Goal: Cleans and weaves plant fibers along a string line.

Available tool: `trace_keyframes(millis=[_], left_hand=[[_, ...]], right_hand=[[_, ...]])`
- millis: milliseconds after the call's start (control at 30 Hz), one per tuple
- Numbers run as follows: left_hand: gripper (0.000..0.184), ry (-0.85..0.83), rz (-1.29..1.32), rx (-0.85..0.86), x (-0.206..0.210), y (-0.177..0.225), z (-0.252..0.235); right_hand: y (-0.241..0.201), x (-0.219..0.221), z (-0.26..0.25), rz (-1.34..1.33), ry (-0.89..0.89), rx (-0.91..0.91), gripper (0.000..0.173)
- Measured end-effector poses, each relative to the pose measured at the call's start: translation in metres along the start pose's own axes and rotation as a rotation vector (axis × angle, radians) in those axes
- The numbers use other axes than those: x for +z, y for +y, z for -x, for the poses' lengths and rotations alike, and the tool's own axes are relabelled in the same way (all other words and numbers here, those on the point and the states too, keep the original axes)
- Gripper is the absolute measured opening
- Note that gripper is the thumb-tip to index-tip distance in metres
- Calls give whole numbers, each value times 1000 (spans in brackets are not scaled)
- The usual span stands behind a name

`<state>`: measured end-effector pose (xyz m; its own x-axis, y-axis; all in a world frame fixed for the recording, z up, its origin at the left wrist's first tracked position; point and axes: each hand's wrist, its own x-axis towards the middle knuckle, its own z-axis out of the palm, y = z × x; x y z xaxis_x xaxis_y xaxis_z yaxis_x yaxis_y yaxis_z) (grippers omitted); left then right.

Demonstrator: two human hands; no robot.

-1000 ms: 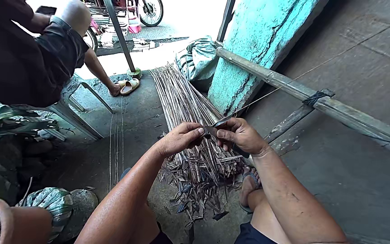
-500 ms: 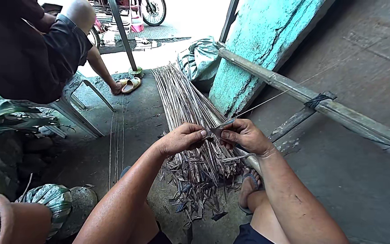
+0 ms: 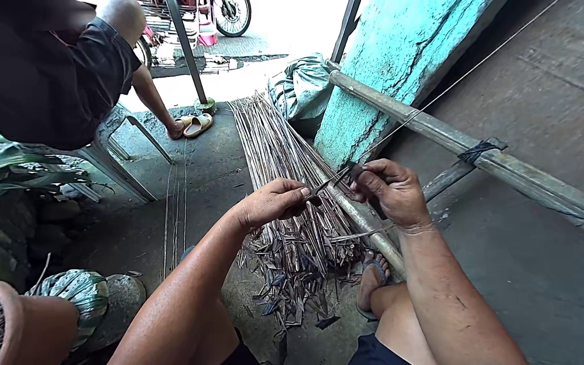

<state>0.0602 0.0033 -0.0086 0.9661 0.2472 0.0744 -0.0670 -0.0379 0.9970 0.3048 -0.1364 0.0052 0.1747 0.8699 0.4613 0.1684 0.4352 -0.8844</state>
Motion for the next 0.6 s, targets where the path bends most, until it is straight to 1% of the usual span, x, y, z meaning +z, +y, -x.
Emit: trace_keyframes(millis=[67,133,200,300,400,467,533,600], left_hand=[[41,5,8,-8,-1,0,4],[42,-18,30,-28,0,-1,6],[44,-60,69,-53,0,-3,6],[47,-135,153,-113,-2,-6,7],[45,-212,231,-133,-8,-10,7],[44,-231,237,-132,-11,-12,7],[44,-243,235,-133,-13,-13,7],[44,-250,239,-135,-13,-13,8]], right_hand=[[-3,-1,-1,-30,-12,13,14],[-3,9,2,-66,-107,90,27],[2,23,6,-121,-207,166,31],[6,30,6,-179,-230,211,27],[3,22,1,-200,-145,158,22],[2,20,-1,-227,-104,133,21],[5,24,1,-241,-135,172,22],[7,27,2,-208,-224,229,23]])
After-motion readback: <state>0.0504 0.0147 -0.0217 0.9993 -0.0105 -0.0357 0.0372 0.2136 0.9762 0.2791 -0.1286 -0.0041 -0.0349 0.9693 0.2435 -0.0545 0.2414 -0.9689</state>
